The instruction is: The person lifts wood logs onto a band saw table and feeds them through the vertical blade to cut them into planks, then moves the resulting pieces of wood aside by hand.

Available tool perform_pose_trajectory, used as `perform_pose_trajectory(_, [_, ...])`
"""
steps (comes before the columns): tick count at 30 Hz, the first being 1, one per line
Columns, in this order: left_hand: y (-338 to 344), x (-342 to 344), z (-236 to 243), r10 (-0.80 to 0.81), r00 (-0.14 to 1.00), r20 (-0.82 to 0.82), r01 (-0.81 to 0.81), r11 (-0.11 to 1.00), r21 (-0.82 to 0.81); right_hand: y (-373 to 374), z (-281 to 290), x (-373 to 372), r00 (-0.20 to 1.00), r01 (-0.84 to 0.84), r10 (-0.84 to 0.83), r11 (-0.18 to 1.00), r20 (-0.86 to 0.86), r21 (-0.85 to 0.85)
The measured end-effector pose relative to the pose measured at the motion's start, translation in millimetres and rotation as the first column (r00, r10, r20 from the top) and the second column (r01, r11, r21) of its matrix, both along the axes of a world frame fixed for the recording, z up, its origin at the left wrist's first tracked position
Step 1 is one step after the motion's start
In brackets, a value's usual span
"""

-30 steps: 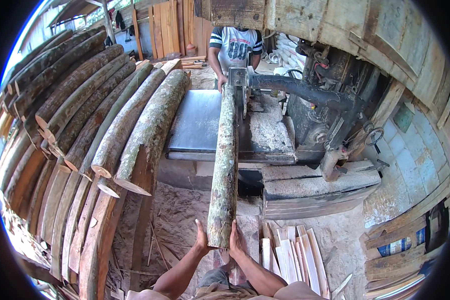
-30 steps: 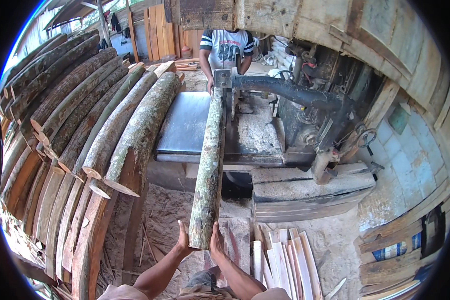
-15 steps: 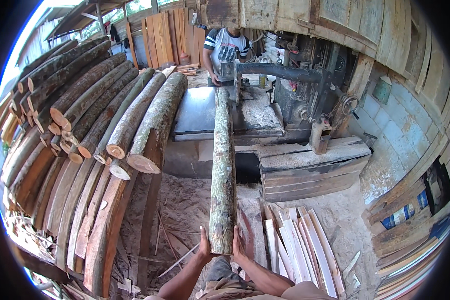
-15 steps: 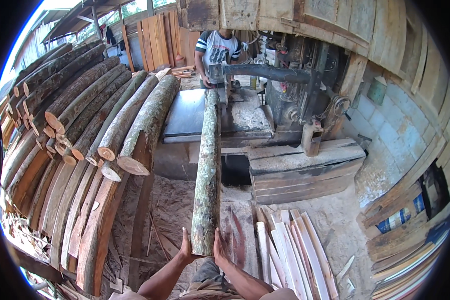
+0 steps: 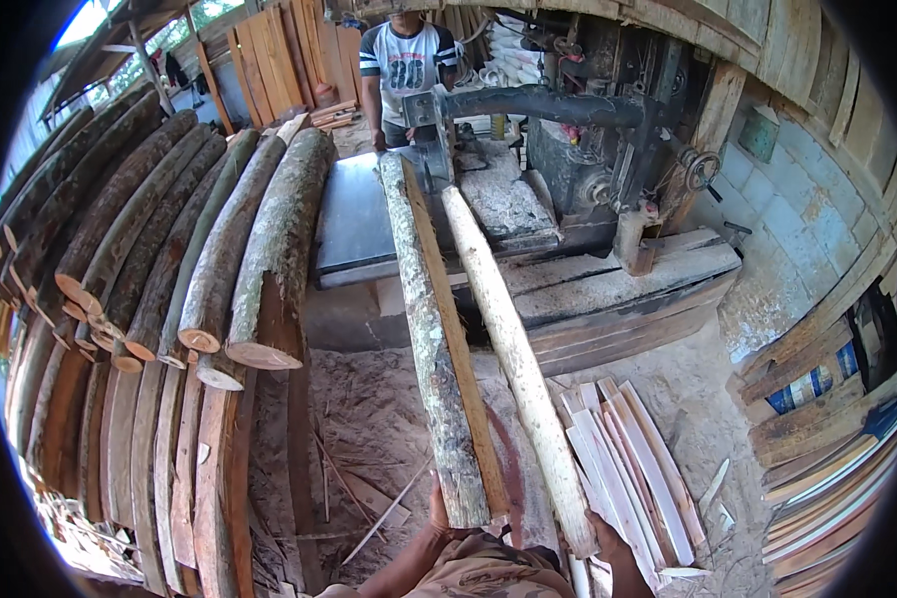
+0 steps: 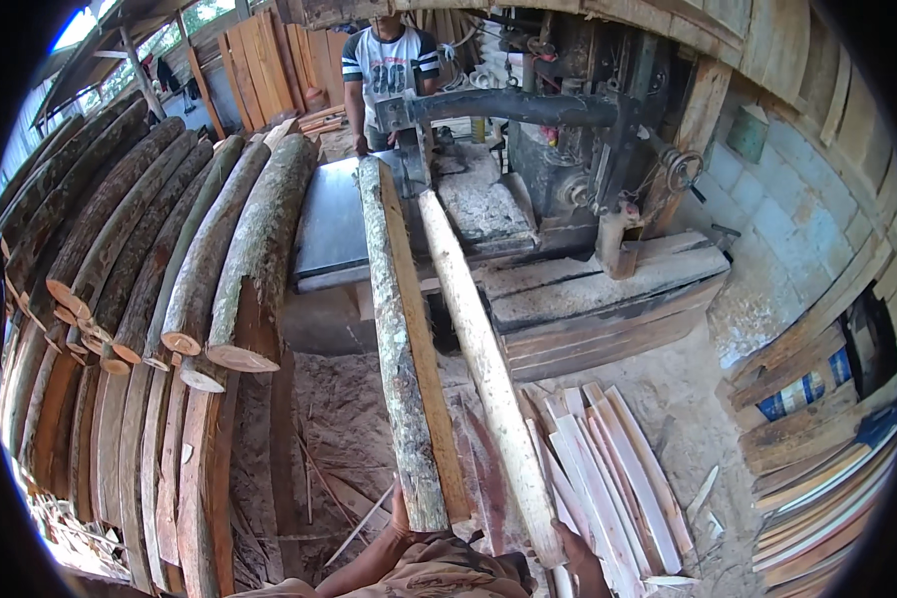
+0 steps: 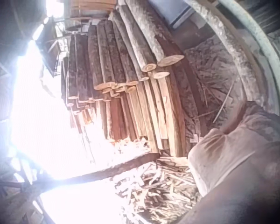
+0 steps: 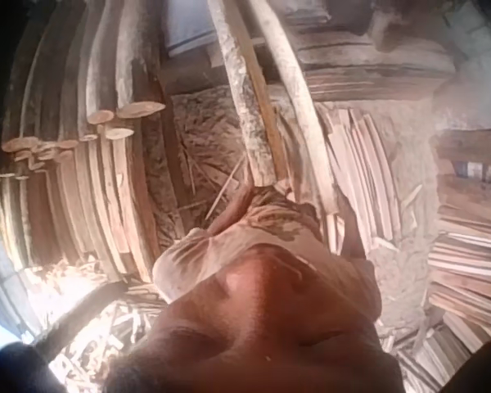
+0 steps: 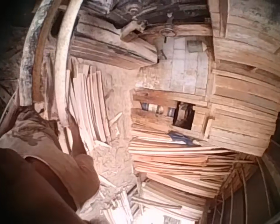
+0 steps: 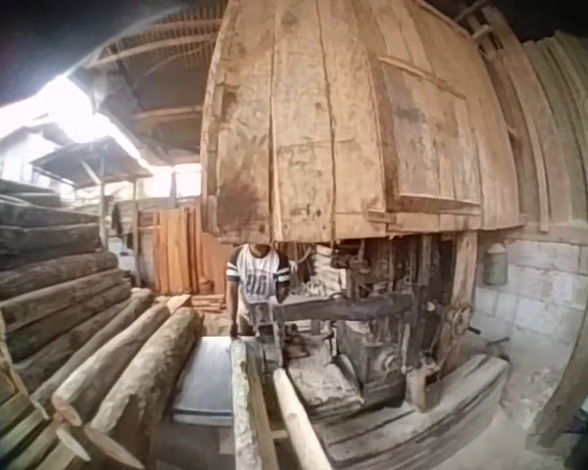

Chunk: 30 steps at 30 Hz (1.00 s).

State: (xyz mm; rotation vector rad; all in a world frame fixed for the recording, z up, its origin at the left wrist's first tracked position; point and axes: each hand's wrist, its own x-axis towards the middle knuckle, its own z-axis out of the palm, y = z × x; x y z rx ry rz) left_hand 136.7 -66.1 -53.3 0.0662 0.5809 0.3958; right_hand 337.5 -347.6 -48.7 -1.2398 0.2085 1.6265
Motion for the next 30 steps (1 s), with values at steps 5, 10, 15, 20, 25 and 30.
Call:
perform_pose_trajectory(5, [176.0,60.4,47.8,-0.136,0.99,-0.033,0.139,0.981,0.135,20.6,59.8,-20.1,0.752,-0.122,0.403,0.863,0.522,-0.49])
perform_pose_trajectory(10, [360.0,107.2,87.0,0.235,0.916,-0.325,-0.126,0.938,0.323,35.9,44.6,-45.8,0.705,-0.085,0.598,0.604,0.381,-0.792])
perform_pose_trajectory(15, [408.1,194.3,51.9,0.645,0.718,-0.261,-0.325,0.643,0.694,46.6,66.4,-91.3,0.769,0.193,0.421,0.565,0.482,-0.802])
perform_pose_trajectory(20, [251.1,250.6,-20.9,-0.321,0.914,-0.249,0.402,0.627,0.667,-42.4,89.6,-105.1,0.783,0.15,0.502,0.418,0.366,-0.896])
perform_pose_trajectory(25, [-41.3,193.9,-71.1,-0.863,0.489,0.122,0.602,0.436,0.669,-321.8,116.9,-194.1,0.644,0.669,0.659,-0.239,0.388,-0.704])
perform_pose_trajectory(30, [-275.3,76.7,47.2,-0.613,-0.72,-0.326,0.04,-0.506,0.862,-432.0,144.9,-236.8,0.622,0.667,0.202,-0.643,0.756,-0.377])
